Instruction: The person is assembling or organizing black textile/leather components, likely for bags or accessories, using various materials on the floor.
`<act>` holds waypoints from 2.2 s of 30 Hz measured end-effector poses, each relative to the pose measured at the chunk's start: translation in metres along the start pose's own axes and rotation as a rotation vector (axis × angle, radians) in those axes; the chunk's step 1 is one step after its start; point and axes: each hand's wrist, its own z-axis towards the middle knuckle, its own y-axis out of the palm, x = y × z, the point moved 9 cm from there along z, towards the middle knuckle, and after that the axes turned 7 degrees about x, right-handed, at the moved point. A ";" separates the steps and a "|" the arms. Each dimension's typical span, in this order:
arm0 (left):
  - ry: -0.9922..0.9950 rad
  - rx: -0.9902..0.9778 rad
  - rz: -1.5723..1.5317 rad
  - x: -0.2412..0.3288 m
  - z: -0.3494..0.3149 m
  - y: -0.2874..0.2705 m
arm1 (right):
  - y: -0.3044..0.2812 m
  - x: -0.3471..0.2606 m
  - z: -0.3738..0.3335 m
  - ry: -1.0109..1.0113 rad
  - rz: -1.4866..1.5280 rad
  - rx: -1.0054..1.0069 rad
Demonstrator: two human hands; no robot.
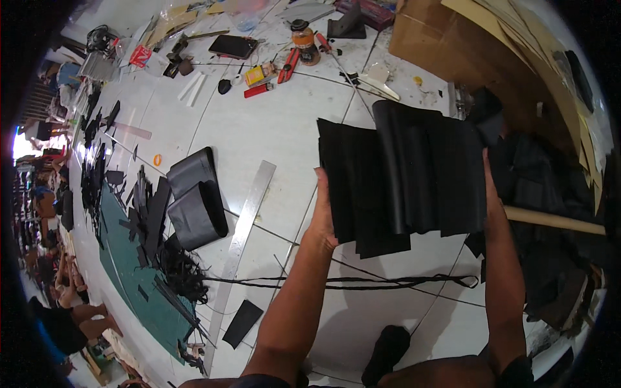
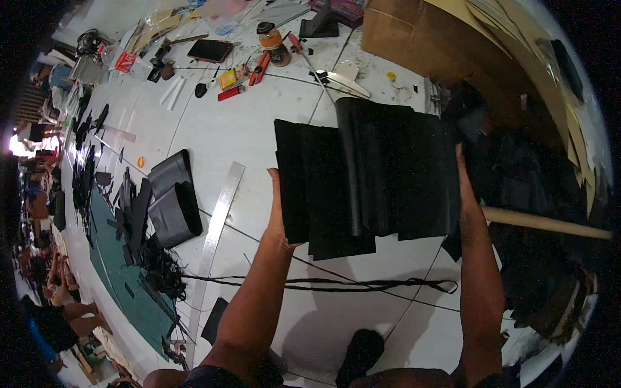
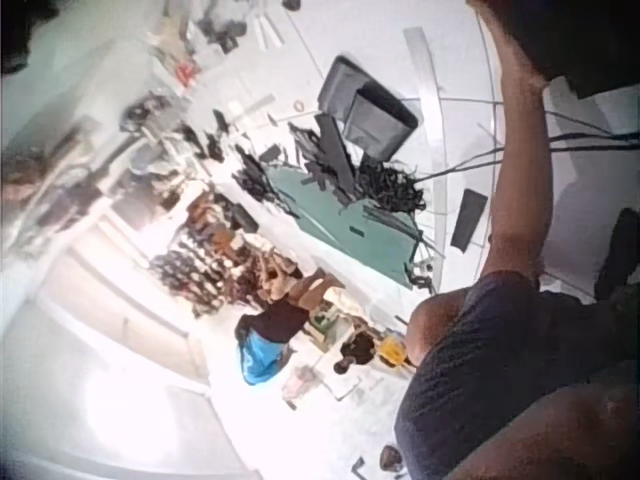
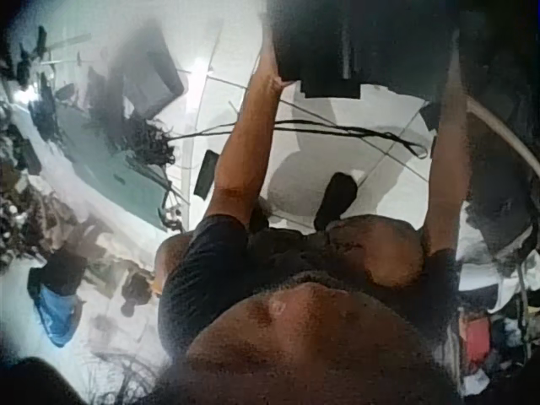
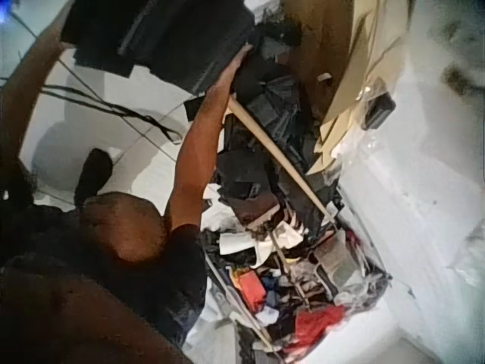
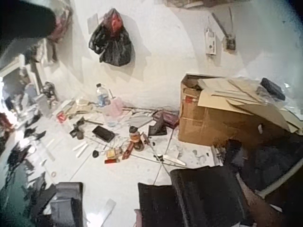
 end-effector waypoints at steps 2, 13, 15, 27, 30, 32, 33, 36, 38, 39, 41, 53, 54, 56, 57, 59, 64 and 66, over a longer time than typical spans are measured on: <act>-0.051 -0.033 -0.018 -0.004 -0.001 0.000 | -0.008 -0.001 0.002 -0.030 -0.051 0.020; 0.130 0.030 0.069 -0.007 -0.001 -0.013 | -0.007 0.001 0.001 -0.004 -0.147 0.068; 0.150 0.060 0.100 -0.010 -0.004 -0.006 | -0.011 0.002 0.003 -0.018 -0.169 0.092; 0.218 0.188 0.060 -0.023 0.003 -0.021 | -0.007 0.005 0.005 -0.034 -0.139 0.031; 0.329 0.238 0.116 -0.022 0.003 -0.026 | -0.014 0.013 0.008 0.017 -0.135 0.035; 0.382 0.287 0.137 -0.019 0.006 -0.034 | 0.000 0.009 -0.006 -0.041 -0.088 0.015; 0.439 0.310 0.172 -0.011 0.004 -0.040 | 0.014 0.006 -0.019 -0.039 -0.087 0.009; 0.467 0.441 0.082 -0.008 -0.002 -0.044 | 0.021 -0.001 -0.041 -0.041 -0.132 0.107; 0.450 0.546 -0.052 -0.006 -0.011 -0.032 | 0.020 0.001 -0.037 -0.012 -0.056 0.041; 0.456 0.546 -0.049 -0.005 -0.010 -0.032 | 0.021 0.002 -0.036 -0.014 -0.053 0.036; 0.474 0.618 -0.061 -0.006 -0.013 -0.040 | 0.022 0.001 -0.034 -0.049 -0.042 0.031; 0.285 0.321 -0.203 -0.002 -0.021 -0.021 | 0.012 0.011 -0.031 0.046 -0.021 0.045; 0.291 0.328 -0.197 0.000 -0.023 -0.031 | 0.015 0.016 -0.029 0.050 -0.017 0.037; 0.331 0.187 -0.210 0.008 -0.016 -0.036 | 0.021 0.009 -0.027 -0.001 -0.022 -0.021; 0.323 0.190 -0.211 0.007 -0.016 -0.036 | 0.021 0.010 -0.029 0.004 -0.022 -0.015; 0.396 0.303 -0.091 0.012 -0.020 -0.044 | 0.023 0.013 -0.031 0.055 -0.046 -0.018; 0.366 0.269 -0.059 0.020 -0.009 -0.049 | 0.003 0.018 -0.013 0.060 -0.075 0.012; 0.303 0.157 -0.014 0.024 -0.009 -0.042 | 0.006 0.017 -0.016 0.070 -0.082 0.009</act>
